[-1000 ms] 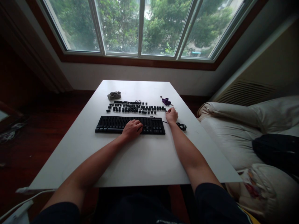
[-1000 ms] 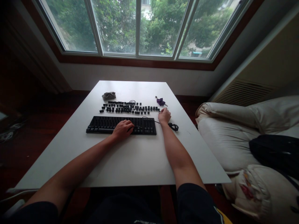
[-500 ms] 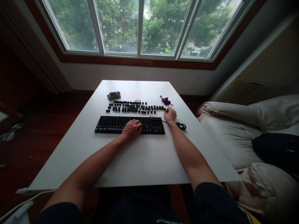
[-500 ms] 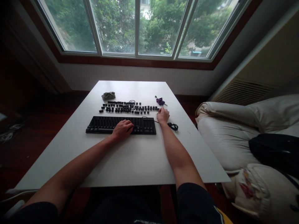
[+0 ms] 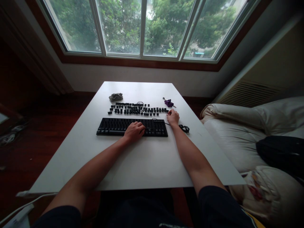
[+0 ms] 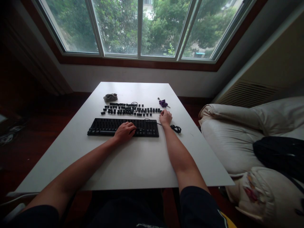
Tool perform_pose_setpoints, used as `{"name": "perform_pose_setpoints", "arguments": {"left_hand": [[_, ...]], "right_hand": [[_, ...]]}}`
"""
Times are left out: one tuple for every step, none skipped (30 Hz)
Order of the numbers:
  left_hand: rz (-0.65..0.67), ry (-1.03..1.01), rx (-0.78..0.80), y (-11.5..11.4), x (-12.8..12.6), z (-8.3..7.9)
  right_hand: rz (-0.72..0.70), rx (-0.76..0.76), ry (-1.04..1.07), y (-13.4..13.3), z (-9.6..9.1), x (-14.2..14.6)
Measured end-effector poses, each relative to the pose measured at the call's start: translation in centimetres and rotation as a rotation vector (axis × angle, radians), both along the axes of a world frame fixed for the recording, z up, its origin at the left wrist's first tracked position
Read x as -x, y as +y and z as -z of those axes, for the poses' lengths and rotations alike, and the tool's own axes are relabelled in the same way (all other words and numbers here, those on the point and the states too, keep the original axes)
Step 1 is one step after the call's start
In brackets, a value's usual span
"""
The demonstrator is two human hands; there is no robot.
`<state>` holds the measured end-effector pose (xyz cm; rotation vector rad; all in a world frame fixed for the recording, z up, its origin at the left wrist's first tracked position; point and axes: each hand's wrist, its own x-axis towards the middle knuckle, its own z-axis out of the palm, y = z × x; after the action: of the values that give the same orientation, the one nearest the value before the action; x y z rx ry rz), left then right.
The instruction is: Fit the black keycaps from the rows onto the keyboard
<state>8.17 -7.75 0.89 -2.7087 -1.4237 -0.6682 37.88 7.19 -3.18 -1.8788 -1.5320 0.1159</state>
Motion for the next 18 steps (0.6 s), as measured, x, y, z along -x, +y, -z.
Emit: {"name": "perform_pose_setpoints", "arguments": {"left_hand": [[0.001, 0.001, 0.000, 0.01, 0.01, -0.01], [0.000, 0.002, 0.001, 0.01, 0.01, -0.01], [-0.001, 0.004, 0.001, 0.02, 0.01, -0.02], [-0.002, 0.006, 0.002, 0.01, 0.00, -0.03], [-0.002, 0.008, 0.001, 0.01, 0.00, -0.04], [-0.002, 0.010, 0.000, 0.00, -0.01, -0.04], [-0.003, 0.010, -0.001, -0.02, -0.01, -0.05], [-0.004, 0.009, -0.003, -0.03, -0.01, -0.05], [-0.003, 0.008, -0.004, -0.04, -0.02, -0.05], [-0.002, 0.006, -0.006, -0.05, -0.02, -0.04], [-0.001, 0.006, -0.008, -0.04, -0.02, -0.03], [0.000, 0.007, -0.009, -0.03, -0.02, 0.00], [0.001, 0.007, -0.011, -0.02, -0.02, 0.03], [0.001, 0.008, -0.011, 0.01, -0.02, 0.07], [0.000, 0.008, -0.011, 0.03, -0.03, 0.10], [-0.001, 0.007, -0.011, 0.06, -0.03, 0.14], [0.000, 0.006, -0.012, 0.08, -0.03, 0.17], [0.000, 0.005, -0.013, 0.09, -0.03, 0.19]], "right_hand": [[0.002, -0.005, 0.002, 0.00, 0.02, -0.01], [0.004, -0.013, 0.003, 0.01, 0.07, -0.04], [0.007, -0.023, 0.004, 0.04, 0.13, -0.07], [0.012, -0.032, 0.005, 0.08, 0.21, -0.12], [0.016, -0.040, 0.006, 0.13, 0.30, -0.16], [0.021, -0.045, 0.006, 0.18, 0.39, -0.21], [0.025, -0.049, 0.007, 0.24, 0.48, -0.25], [0.028, -0.052, 0.008, 0.29, 0.55, -0.30], [0.029, -0.055, 0.011, 0.35, 0.62, -0.33], [0.031, -0.060, 0.017, 0.40, 0.68, -0.37], [0.033, -0.065, 0.025, 0.46, 0.73, -0.41], [0.036, -0.067, 0.033, 0.52, 0.77, -0.45], [0.038, -0.065, 0.040, 0.57, 0.80, -0.49], [0.039, -0.058, 0.045, 0.61, 0.84, -0.53], [0.038, -0.049, 0.047, 0.65, 0.86, -0.56], [0.036, -0.040, 0.047, 0.68, 0.88, -0.59], [0.034, -0.032, 0.046, 0.69, 0.90, -0.61], [0.031, -0.029, 0.047, 0.70, 0.92, -0.63]]}}
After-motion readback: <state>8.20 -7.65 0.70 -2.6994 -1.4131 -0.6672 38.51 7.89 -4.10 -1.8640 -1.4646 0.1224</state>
